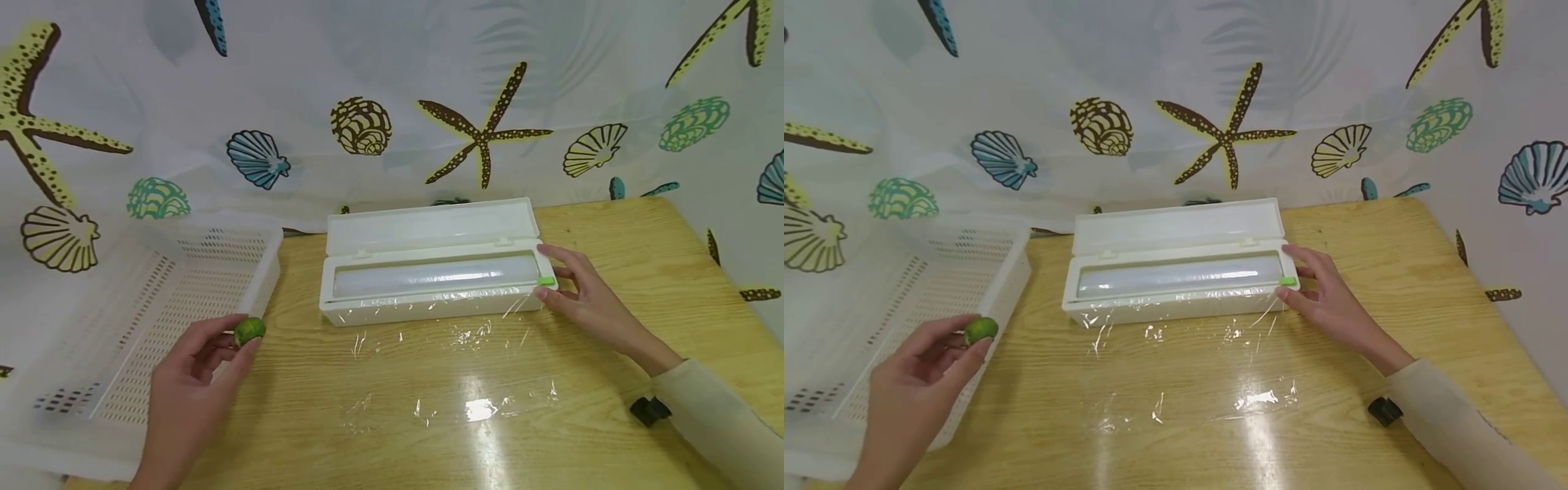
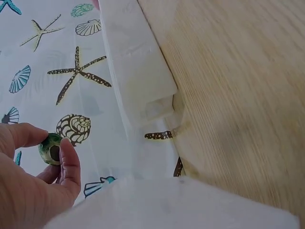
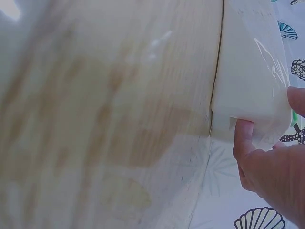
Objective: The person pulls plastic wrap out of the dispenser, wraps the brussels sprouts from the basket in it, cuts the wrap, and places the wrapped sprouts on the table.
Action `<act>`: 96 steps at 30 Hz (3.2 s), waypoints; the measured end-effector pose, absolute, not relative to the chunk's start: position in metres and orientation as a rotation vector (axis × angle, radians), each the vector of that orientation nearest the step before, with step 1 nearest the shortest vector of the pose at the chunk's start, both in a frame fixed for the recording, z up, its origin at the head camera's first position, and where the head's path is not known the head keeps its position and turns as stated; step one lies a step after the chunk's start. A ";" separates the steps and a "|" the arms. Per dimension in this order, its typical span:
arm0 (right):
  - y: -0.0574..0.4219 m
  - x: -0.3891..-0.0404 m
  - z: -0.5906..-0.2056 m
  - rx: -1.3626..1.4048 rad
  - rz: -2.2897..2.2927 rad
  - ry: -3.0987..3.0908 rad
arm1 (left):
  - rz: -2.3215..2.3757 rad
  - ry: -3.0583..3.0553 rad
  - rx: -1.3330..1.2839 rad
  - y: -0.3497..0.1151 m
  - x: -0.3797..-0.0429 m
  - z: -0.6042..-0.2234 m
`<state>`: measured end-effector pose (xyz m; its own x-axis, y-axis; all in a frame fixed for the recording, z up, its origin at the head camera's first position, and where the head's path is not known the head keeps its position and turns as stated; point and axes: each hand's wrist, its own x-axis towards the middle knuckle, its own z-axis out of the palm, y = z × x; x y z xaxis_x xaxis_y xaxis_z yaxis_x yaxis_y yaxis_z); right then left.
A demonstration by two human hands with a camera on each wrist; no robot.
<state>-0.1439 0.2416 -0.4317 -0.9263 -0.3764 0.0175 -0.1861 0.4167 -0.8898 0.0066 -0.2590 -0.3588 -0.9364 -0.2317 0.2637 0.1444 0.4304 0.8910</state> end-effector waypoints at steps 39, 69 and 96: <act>0.241 -0.144 -0.432 -0.514 -1.567 2.456 | -1.634 -2.324 -0.671 -0.147 -0.003 -0.423; 0.246 -0.143 -0.431 -0.471 -1.570 2.431 | -1.576 -2.778 -0.732 -0.094 -0.015 -0.441; 0.242 -0.138 -0.431 -0.435 -1.550 2.479 | -1.632 -2.762 -0.813 -0.100 -0.017 -0.444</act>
